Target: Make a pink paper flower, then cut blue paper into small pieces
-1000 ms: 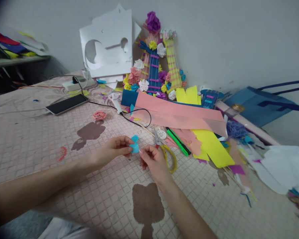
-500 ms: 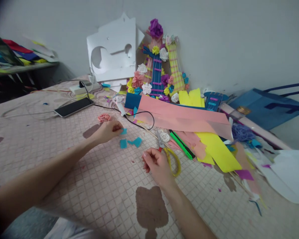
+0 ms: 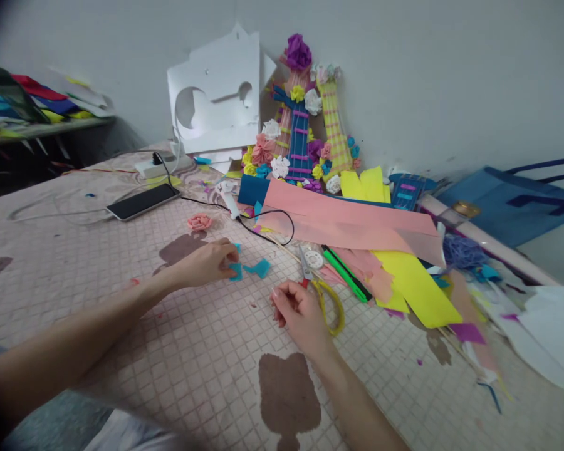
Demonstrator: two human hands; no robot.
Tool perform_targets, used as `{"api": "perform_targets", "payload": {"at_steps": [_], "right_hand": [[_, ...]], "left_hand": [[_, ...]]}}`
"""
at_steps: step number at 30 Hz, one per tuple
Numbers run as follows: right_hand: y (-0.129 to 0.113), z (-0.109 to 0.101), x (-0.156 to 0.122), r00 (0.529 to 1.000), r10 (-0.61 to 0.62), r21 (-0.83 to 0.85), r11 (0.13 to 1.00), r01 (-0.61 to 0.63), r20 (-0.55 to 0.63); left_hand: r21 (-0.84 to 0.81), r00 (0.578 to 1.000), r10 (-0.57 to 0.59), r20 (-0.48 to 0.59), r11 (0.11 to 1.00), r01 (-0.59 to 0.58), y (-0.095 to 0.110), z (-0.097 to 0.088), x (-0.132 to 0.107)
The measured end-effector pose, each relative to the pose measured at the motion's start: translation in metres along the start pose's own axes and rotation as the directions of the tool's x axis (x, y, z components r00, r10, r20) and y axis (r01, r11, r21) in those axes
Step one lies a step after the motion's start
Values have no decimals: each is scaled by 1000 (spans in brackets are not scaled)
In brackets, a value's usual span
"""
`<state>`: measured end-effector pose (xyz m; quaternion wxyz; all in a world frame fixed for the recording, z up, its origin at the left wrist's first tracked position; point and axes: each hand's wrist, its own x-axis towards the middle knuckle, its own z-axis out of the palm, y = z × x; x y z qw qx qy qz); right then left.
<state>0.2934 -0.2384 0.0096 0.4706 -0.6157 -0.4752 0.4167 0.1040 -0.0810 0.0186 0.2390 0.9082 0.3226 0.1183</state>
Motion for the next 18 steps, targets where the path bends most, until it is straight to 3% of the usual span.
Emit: {"api": "perform_targets", "payload": {"at_steps": [4, 7, 11, 15, 18], "right_hand": [[2, 0, 0, 1000, 0, -4, 1000, 0, 10], [1, 2, 0, 1000, 5, -10, 1000, -5, 14], [-3, 9, -1, 1000, 0, -1, 1000, 0, 28], [-4, 16, -1, 997, 3, -16, 1000, -1, 72], [-1, 18, 1, 996, 43, 20, 999, -45, 79]], "left_hand": [[-90, 1000, -2, -11, 996, 2, -3, 1, 3], [-246, 1000, -3, 26, 969, 9, 3, 0, 1], [-456, 986, 139, 88, 886, -84, 23, 3, -8], [-500, 971, 217, 99, 854, -140, 41, 12, -19], [-534, 982, 182, 56, 837, -124, 45, 18, -21]]}}
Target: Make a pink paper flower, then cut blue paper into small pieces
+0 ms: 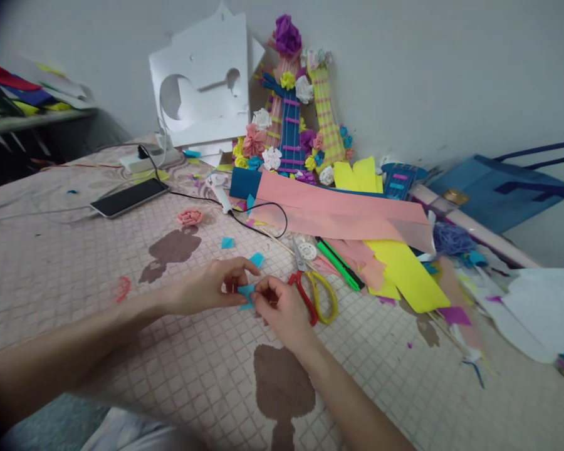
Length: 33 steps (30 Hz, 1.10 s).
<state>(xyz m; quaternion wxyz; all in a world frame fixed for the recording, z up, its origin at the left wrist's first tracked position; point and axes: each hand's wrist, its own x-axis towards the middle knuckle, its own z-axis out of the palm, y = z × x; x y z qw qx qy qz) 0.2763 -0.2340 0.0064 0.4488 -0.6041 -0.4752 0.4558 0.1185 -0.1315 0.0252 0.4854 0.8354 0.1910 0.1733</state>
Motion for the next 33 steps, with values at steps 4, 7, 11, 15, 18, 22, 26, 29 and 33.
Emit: {"api": "perform_targets", "payload": {"at_steps": [4, 7, 11, 15, 18, 22, 26, 29, 33], "right_hand": [[-1, -2, 0, 999, 47, 108, 993, -48, 6], [-3, -5, -1, 999, 37, 136, 990, -41, 34], [-2, -9, -1, 998, 35, 117, 992, -41, 48], [1, -9, 1, 998, 44, 177, 984, -36, -45], [1, -8, 2, 993, 45, 266, 964, -16, -105], [-4, -10, 0, 997, 37, 260, 965, -17, -72], [-10, -16, -2, 1000, 28, 186, 982, -28, 3], [-10, -17, -2, 998, 41, 147, 988, -48, 55], [-6, -15, -1, 997, 66, 222, 973, -56, -38]], "left_hand": [[-170, 996, -49, -77, 985, 35, -4, 2, 3], [-266, 998, -55, -38, 963, 43, -5, 4, 5], [-276, 998, -60, -22, 960, 52, -4, 8, 4], [-341, 991, -104, -85, 938, 69, -5, 12, 5], [-453, 990, -138, -34, 885, 108, -7, 16, 6], [-525, 982, -189, -18, 837, 152, -8, 17, 7], [-475, 990, -137, 33, 869, 136, -8, 14, 6], [-419, 996, -78, 38, 904, 86, -7, 13, 6], [-376, 996, -19, -91, 926, -16, -3, 13, 4]]}}
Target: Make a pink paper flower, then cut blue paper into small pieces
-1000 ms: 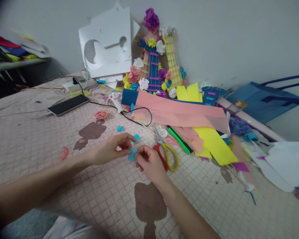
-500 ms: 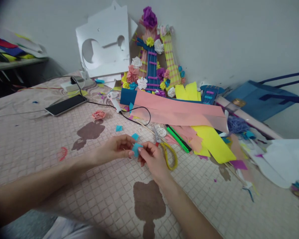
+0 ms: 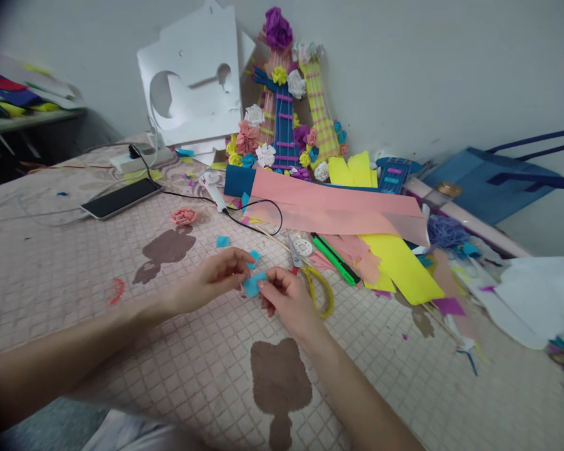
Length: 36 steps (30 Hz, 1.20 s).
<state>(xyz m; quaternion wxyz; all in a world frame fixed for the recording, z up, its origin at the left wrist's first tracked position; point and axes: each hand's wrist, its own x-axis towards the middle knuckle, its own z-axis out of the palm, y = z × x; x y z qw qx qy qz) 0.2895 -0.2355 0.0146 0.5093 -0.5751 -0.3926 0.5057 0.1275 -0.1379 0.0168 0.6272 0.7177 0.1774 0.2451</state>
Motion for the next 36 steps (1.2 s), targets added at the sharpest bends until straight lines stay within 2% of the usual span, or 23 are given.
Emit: {"api": "perform_targets", "payload": {"at_steps": [2, 4, 7, 9, 13, 18, 24, 31, 36], "right_hand": [[1, 2, 0, 998, 5, 88, 996, 1, -69], [1, 4, 0, 995, 19, 164, 986, -2, -97], [0, 7, -2, 997, 38, 214, 976, -23, -69], [0, 8, -3, 998, 45, 216, 976, -35, -40], [1, 9, -4, 1000, 29, 224, 974, -29, 3], [4, 8, -2, 999, -1, 183, 983, 8, -40], [7, 7, -2, 994, -109, 68, 992, 111, -23], [6, 7, -3, 994, -109, 27, 994, 109, -2], [7, 7, -3, 992, -128, 17, 992, 128, 15]], "left_hand": [[76, 995, 90, -33, 993, -87, 2, 1, -1], [186, 982, 188, -16, 966, -182, 3, 3, -3], [304, 958, 285, 17, 912, -277, 3, 5, -4], [331, 954, 301, 8, 899, -286, 3, 7, -4], [281, 974, 225, -22, 937, -210, 5, 6, -3], [74, 998, 48, -31, 996, -46, 5, 7, -1], [-131, 989, -145, -41, 982, 139, 0, 9, 0], [-310, 978, -195, -68, 936, 165, -4, 10, -1], [-341, 982, -180, -51, 928, 152, -4, 9, -1]]}}
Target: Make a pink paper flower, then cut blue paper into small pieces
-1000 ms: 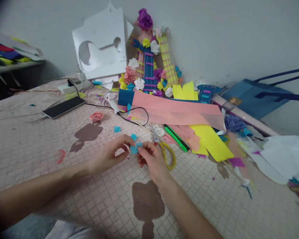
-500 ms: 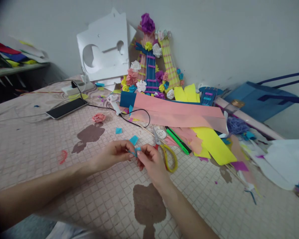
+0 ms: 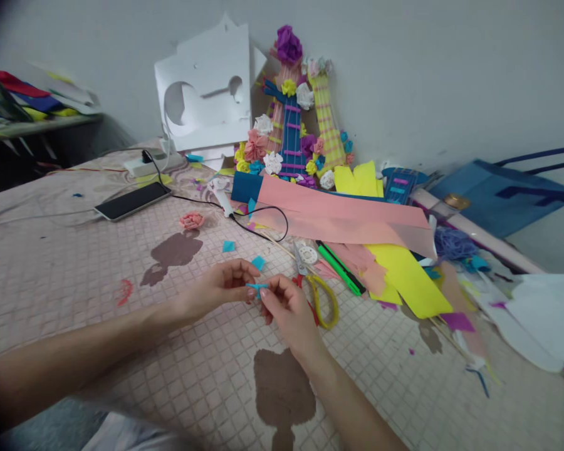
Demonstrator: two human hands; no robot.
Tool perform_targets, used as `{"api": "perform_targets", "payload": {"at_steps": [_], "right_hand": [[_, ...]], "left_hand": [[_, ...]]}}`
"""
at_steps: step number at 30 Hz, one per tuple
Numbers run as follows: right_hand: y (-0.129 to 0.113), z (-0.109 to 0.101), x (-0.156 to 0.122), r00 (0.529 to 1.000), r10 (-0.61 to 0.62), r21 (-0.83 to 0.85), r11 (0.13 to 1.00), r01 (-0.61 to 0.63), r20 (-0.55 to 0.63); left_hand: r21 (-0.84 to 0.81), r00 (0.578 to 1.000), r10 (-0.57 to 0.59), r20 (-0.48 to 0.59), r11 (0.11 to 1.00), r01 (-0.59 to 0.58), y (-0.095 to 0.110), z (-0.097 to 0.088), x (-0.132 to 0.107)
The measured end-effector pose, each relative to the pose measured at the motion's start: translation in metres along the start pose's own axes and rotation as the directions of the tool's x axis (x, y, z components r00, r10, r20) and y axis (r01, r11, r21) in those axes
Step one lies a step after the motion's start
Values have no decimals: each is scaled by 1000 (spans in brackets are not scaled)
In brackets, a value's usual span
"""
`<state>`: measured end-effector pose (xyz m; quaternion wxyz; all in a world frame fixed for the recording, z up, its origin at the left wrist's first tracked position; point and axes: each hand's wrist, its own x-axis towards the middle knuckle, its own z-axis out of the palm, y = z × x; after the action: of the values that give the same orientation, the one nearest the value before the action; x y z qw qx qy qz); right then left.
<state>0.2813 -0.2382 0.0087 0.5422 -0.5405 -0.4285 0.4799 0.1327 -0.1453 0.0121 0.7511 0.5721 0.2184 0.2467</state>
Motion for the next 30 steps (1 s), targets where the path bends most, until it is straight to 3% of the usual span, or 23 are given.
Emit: {"api": "perform_targets", "payload": {"at_steps": [10, 18, 30], "right_hand": [[1, -2, 1, 1000, 4, -47, 999, -4, 0], [0, -1, 0, 1000, 9, -75, 997, -9, -2], [0, -1, -1, 1000, 20, -106, 994, -18, 13]], "left_hand": [[95, 998, 55, -4, 994, -55, -4, -3, 2], [40, 999, 45, 12, 998, -45, -3, -3, 2], [97, 998, 58, 34, 993, -61, -2, -3, 3]]}}
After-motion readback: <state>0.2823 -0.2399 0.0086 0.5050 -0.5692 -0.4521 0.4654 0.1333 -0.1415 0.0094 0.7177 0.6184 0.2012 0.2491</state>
